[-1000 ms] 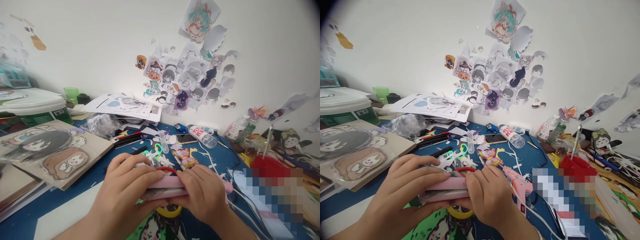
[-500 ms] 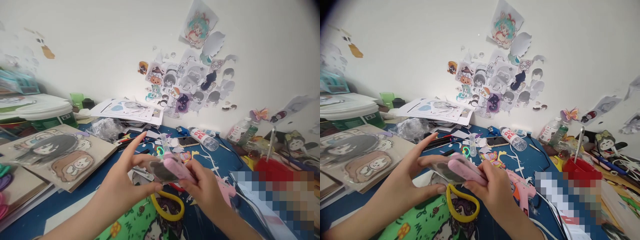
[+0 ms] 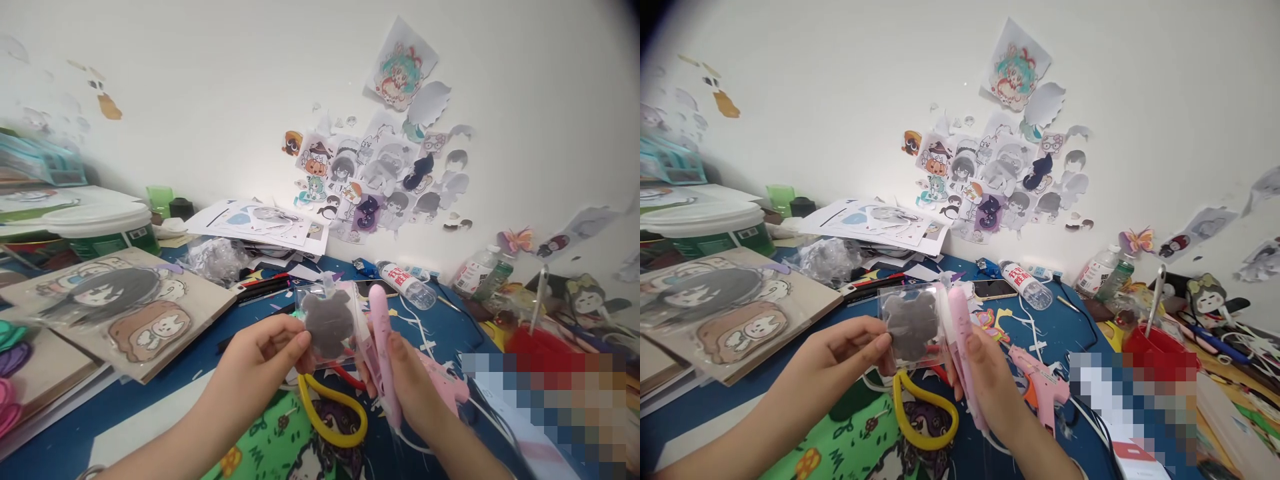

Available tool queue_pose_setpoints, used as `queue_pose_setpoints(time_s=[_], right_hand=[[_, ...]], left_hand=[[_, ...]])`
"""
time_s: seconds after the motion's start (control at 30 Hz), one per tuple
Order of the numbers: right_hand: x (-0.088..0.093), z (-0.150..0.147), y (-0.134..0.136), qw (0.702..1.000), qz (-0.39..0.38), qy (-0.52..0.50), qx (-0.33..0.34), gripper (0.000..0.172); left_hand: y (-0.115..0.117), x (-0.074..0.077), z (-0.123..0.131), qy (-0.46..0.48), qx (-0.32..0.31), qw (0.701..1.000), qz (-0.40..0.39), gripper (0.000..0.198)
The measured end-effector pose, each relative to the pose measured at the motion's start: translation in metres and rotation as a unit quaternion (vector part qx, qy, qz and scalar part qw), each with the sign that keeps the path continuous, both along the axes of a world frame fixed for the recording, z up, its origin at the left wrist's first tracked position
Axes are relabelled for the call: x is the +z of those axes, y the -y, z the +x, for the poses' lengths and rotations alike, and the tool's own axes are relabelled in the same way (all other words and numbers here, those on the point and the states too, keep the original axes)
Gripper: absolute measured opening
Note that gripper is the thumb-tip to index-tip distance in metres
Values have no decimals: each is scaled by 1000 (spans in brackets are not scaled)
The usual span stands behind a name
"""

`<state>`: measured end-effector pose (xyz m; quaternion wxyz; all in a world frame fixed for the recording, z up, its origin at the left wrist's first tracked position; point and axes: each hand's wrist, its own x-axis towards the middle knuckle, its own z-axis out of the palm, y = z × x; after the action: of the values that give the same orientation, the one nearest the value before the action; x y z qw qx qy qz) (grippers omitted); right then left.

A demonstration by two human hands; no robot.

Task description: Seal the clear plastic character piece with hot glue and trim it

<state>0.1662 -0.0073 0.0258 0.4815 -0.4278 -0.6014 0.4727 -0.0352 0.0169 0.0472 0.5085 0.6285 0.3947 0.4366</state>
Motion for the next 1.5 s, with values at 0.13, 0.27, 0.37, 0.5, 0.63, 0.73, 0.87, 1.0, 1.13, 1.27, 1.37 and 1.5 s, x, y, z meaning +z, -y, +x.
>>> queue_pose_setpoints(time_s=[0.13, 0.27, 0.37, 0.5, 0.63, 0.73, 0.87, 1.0, 1.13, 1.27, 1.37, 1.5], right_hand=[[-2, -7, 2, 1000, 0, 17, -19, 49], [-4, -13, 2, 999, -7, 7, -33, 48], [-6, -15, 3, 998, -23, 0, -51, 47], [-7, -16, 5, 998, -43, -14, -53, 48], [-6, -17, 4, 996, -53, -35, -55, 48], [-5, -17, 4, 994, -59, -51, -72, 48], [-5, -17, 3, 993, -60, -55, -83, 50], [-3, -16, 4, 993, -57, -56, -81, 50], [2, -15, 5, 995, -52, -40, -78, 48], [6, -13, 4, 996, -41, -5, -76, 47], [4, -9, 3, 996, -18, 26, -86, 43], [-3, -3, 1, 992, 30, 69, -105, 39]], left_hand=[[-1, 0, 0, 27, 17, 999, 1, 24], [-1, -1, 1, 34, 45, 998, -9, 22], [-1, -2, 1, 34, 51, 998, -16, 23], [3, -5, 3, 43, 68, 997, -25, 23], [8, -10, 6, 60, 103, 993, -15, 23], [10, -13, 7, 76, 98, 992, -13, 23], [12, -15, 9, 76, 99, 992, -16, 21], [13, -15, 11, 69, 102, 992, -12, 23], [14, -16, 13, 68, 94, 993, -16, 24], [14, -16, 13, 94, 75, 992, -36, 26], [13, -13, 14, 110, 65, 990, -66, 27], [13, -10, 17, 126, 43, 986, -104, 25]])
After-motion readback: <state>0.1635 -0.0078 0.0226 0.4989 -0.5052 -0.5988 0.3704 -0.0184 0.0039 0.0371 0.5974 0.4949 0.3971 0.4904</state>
